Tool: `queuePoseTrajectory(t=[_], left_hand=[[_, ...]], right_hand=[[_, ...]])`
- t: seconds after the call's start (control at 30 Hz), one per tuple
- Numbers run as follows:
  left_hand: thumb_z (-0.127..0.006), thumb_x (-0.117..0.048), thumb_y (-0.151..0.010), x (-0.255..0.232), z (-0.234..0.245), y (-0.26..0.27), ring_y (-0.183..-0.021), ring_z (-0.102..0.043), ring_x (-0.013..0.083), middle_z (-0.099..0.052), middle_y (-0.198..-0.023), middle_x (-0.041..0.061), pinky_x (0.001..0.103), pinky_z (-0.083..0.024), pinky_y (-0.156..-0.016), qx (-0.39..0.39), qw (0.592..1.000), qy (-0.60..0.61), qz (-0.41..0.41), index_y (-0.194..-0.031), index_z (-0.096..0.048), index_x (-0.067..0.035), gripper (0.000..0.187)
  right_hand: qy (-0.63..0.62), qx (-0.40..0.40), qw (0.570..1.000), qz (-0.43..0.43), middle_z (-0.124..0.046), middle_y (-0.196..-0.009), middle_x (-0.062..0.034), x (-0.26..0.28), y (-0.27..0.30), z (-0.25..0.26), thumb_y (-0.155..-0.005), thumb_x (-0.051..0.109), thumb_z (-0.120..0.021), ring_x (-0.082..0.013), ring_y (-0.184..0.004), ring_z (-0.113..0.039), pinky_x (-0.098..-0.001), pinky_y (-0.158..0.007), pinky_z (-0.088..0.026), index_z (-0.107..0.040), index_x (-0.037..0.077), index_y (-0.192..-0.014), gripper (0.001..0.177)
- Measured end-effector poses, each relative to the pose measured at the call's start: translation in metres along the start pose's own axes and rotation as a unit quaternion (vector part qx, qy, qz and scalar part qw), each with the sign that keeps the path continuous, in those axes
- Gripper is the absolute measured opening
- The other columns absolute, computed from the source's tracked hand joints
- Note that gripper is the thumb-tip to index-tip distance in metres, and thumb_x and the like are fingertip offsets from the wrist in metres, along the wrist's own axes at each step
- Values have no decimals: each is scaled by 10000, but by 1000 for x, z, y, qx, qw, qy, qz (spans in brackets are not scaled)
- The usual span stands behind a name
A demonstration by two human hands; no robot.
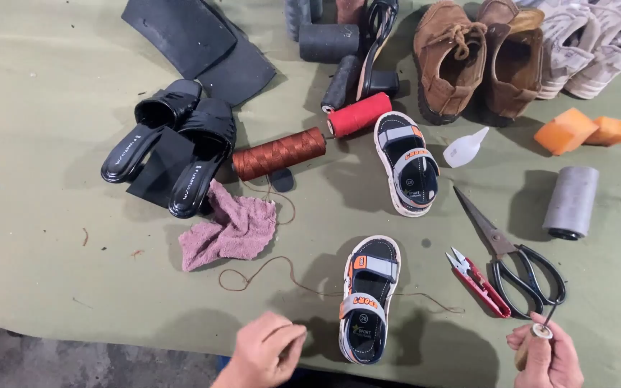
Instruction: The person uses a wooden-handled awl to puncture holes in the strap of a child's sandal and then pulls a brown thread through the holes to stitch the strap. The work is performed on a green table cluttered with various shoe repair tools and materials.
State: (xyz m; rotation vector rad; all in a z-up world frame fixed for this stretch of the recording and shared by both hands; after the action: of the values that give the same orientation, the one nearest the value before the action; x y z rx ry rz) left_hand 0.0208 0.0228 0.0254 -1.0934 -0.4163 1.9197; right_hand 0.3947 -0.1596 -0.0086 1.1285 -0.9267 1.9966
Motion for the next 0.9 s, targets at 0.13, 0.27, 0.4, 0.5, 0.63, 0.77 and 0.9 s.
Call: queuePoseTrajectory(t=[0.13, 0.27, 0.4, 0.5, 0.63, 0.77, 0.9], left_hand=[[-682, -76, -899, 12, 12, -19, -640, -614, 184, -651, -809, 49, 271, -528, -575, -37, 999, -14, 2, -908, -698, -76, 18], [-688, -46, -890, 5, 7, -30, -621, -602, 182, -654, -783, 66, 264, -518, -570, -38, 999, 24, -2, -900, -685, -56, 15], [-671, -49, -914, 0, -9, -27, -603, -550, 198, -607, -776, 51, 290, -491, -577, -35, 999, 24, -28, -917, -674, -61, 12], [-667, -45, -918, -8, -11, -30, -636, -582, 230, -627, -798, 87, 312, -524, -609, -27, 998, 61, -18, -923, -670, -42, 7], [-682, -26, -900, -13, -18, -29, -623, -575, 206, -607, -784, 70, 293, -512, -573, -23, 998, 57, -21, -901, -667, -52, 30], [-665, -87, -940, -19, -23, -37, -641, -565, 234, -603, -811, 96, 324, -509, -604, -16, 996, 77, -38, -913, -649, -39, 57], [-684, -558, -921, -13, -43, -12, -1296, -564, 356, -468, -1382, 239, 510, -479, -1093, -14, 971, 204, 125, -1270, -626, -52, 618]], right_hand=[[-32, 16, 999, 18, -606, -827, -192, -8, 1, -5, -1211, 31, -456, -226, -771, -605, -318, -748, -542, -590, -127, -1422, 296], [-22, 96, 993, -62, -667, -888, -164, 1, 4, -15, -1097, 54, -518, -209, -689, -573, -294, -680, -512, -633, -81, -1392, 344], [7, 113, 993, -42, -676, -867, -145, -8, -1, -24, -1074, 139, -548, -178, -668, -575, -294, -676, -534, -652, -74, -1331, 349], [-9, 120, 992, -39, -669, -851, -166, -12, -2, -24, -1071, 93, -533, -176, -657, -572, -293, -671, -531, -644, -90, -1335, 339], [-7, 121, 992, -46, -685, -845, -146, 6, -1, -23, -1062, 137, -548, -193, -636, -578, -284, -636, -511, -659, -59, -1355, 369], [-14, 126, 989, -72, -669, -845, -154, 15, -6, -26, -1049, 100, -537, -192, -660, -558, -302, -656, -501, -652, -79, -1346, 365], [-52, 193, 974, -105, -648, -972, -187, 36, -14, -38, -1026, 20, -445, -236, -782, -589, -340, -684, -499, -530, -61, -1481, 470]])
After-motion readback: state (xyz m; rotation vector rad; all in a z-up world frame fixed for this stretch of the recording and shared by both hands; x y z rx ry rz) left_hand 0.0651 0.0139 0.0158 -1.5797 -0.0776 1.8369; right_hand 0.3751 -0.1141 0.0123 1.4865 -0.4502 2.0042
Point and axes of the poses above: each hand's wrist, its own y-axis away from the middle knuckle, its own z-axis out of the back of the hand, x = y × z, the point moved 4 cm from there along -y, towards the middle knuckle
